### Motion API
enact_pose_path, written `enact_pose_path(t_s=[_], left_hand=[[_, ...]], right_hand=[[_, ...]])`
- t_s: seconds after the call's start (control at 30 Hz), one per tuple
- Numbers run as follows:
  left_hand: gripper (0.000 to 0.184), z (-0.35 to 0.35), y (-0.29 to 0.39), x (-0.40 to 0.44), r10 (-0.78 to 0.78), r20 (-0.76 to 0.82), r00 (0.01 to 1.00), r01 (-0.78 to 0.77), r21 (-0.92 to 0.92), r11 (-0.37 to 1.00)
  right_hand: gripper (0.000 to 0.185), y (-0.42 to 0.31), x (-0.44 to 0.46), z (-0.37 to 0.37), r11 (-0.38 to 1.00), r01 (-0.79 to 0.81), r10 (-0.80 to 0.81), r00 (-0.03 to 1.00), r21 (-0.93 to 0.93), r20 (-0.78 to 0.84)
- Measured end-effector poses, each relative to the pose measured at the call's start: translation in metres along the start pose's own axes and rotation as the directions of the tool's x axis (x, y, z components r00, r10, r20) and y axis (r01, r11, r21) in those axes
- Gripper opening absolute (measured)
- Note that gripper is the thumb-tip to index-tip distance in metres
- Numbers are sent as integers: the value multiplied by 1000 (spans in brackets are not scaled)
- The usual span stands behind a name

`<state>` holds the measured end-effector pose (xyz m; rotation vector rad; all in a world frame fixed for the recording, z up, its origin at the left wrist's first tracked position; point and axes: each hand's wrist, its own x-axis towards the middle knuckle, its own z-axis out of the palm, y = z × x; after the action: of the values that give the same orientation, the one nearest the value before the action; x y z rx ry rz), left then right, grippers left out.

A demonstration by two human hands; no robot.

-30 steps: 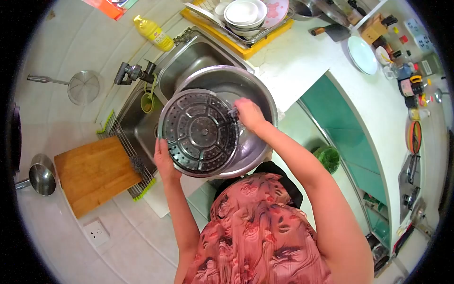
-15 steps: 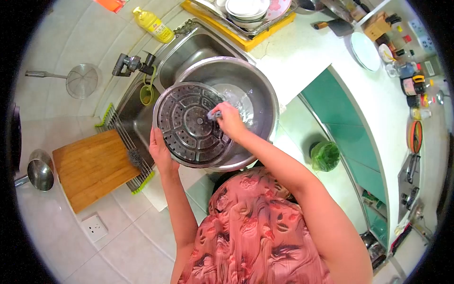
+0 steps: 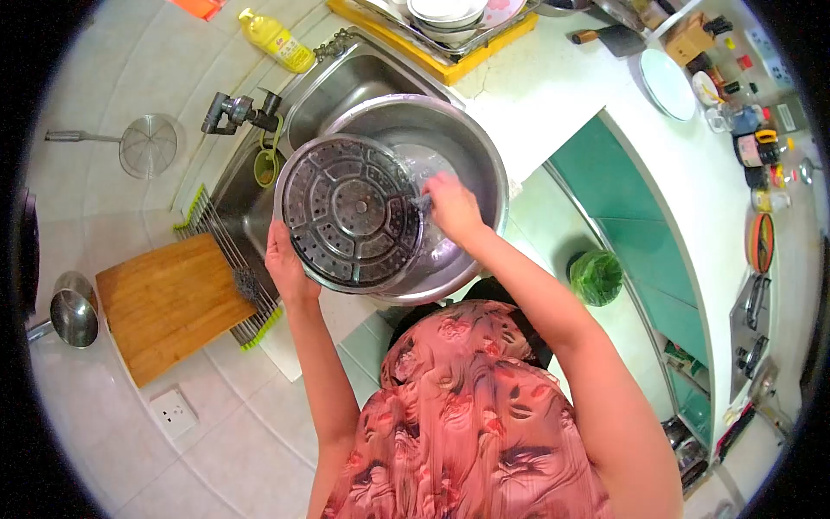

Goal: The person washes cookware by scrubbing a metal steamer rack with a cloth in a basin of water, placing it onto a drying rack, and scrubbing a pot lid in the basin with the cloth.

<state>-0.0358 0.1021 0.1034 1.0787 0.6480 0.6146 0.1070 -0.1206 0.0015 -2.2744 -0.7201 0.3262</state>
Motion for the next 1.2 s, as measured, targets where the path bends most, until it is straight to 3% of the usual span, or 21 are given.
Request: enact_pose_path(t_s=[0.07,0.2,0.3,0.37,0.4,0.5,0.63,0.73,0.83,0.9,0.93,1.03,1.07,1.17,1.2], left_hand=[[38,0,-1,-1,-7,16,1000,7,-25,1000],[39,7,-1,-3,-24,46,999,27,-73,997],[38,16,-1,-6,-11,48,999,15,-87,996],[38,18,-3,-5,-1,50,999,5,-81,997],[38,17,-6,-3,2,56,998,2,-75,997],[37,18,-6,0,-10,60,998,14,-64,998],[38,21,-8,7,30,48,998,-32,51,998],[38,31,-4,10,55,52,997,-62,142,988],[39,45,5,12,139,100,985,-159,232,960],[34,48,11,14,182,208,961,-239,298,924],[32,49,13,15,198,263,944,-279,325,903],[24,49,33,21,138,467,873,-363,436,824],[17,57,36,20,195,505,840,-372,277,886],[16,62,37,23,226,521,823,-428,307,850],[15,63,37,23,238,526,816,-452,324,831]], right_hand=[[27,0,1,-3,988,-2,-34,974,-154,-226],[25,0,6,12,968,-167,161,986,186,47],[26,-54,10,3,872,-68,107,993,485,-55],[27,-87,10,5,820,131,-48,986,557,-161],[30,-106,5,1,791,124,-53,990,600,-134],[33,-128,-20,-4,771,216,-202,975,600,-92],[32,-84,-34,-3,828,193,-227,974,526,1],[30,-51,-31,-22,884,-18,5,1000,468,28],[26,-23,-25,-47,850,-276,269,960,448,81],[23,-13,-18,-62,793,-210,275,961,572,-30],[27,-10,-14,-71,772,-285,359,933,569,-19],[40,-4,-4,-88,841,-205,346,915,501,-208],[50,0,-1,-91,894,-119,262,922,432,-287],[52,-19,0,-106,859,-54,202,949,509,-241],[49,-18,1,-108,886,-81,187,964,457,-191]])
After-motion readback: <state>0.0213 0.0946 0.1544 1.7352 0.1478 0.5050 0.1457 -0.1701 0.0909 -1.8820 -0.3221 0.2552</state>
